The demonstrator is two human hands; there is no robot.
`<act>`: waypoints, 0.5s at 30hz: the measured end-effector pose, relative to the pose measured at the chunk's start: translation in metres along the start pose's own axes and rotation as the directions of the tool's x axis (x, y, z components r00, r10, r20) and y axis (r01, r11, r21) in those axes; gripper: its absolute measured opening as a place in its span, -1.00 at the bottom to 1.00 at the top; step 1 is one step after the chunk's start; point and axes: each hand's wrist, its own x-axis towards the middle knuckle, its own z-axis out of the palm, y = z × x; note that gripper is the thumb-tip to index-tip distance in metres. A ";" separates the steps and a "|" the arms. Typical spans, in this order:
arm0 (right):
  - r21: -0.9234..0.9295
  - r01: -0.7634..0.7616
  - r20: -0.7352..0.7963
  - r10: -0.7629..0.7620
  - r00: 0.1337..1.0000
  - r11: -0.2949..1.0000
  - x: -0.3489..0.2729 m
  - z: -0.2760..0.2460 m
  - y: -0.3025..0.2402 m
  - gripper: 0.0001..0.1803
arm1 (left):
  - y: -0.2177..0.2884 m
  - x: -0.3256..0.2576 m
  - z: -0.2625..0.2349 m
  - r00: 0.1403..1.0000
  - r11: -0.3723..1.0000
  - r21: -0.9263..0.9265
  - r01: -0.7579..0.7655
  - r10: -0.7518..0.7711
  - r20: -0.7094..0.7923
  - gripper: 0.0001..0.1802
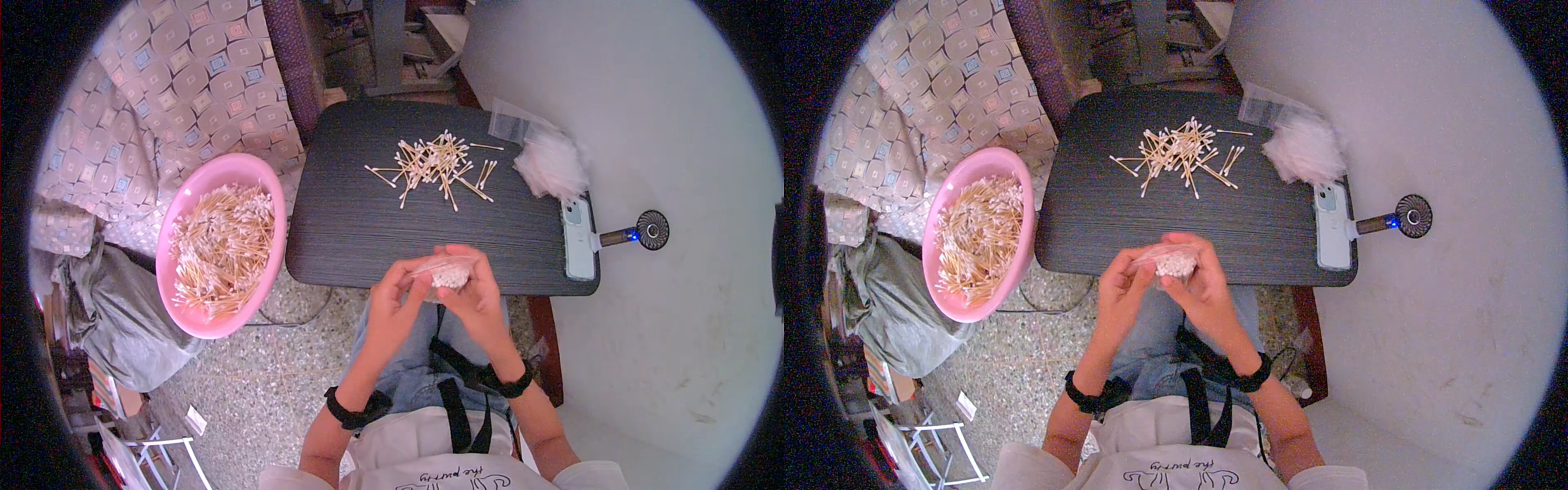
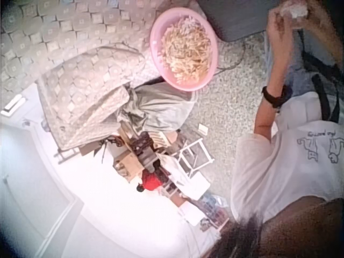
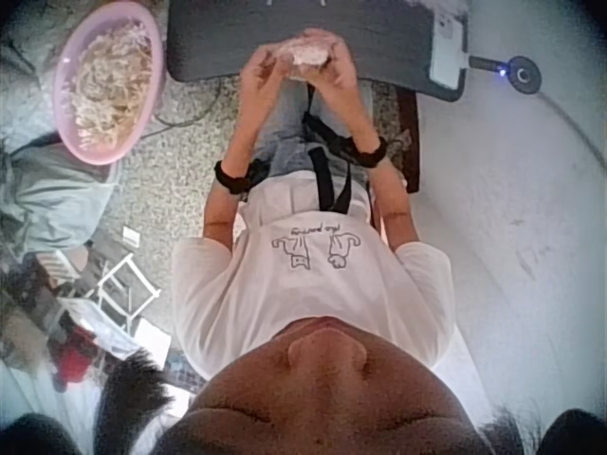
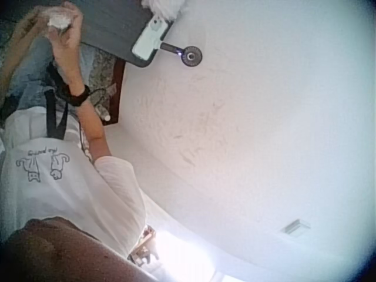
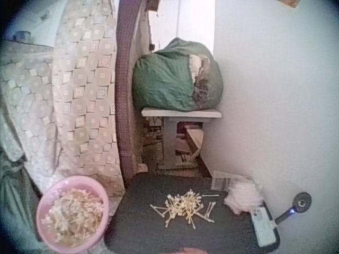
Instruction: Sorting cotton swabs from a pile and placing them into small clear plastic bags.
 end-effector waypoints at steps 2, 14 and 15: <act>-0.023 0.056 0.011 -0.055 0.998 0.998 0.005 0.003 0.000 -0.44 | -0.002 0.003 0.002 1.000 1.000 -0.012 -0.005 0.005 -0.016 -0.77; 0.070 -0.073 -0.053 0.077 0.996 0.995 0.034 -0.022 0.018 -0.64 | -0.042 0.040 -0.007 0.979 0.883 -0.438 0.168 -0.200 -0.027 -0.77; 0.083 -0.154 -0.046 0.158 0.986 0.985 0.034 -0.024 0.018 -0.70 | -0.042 0.039 -0.006 0.983 0.912 -0.378 0.159 -0.181 -0.024 -0.76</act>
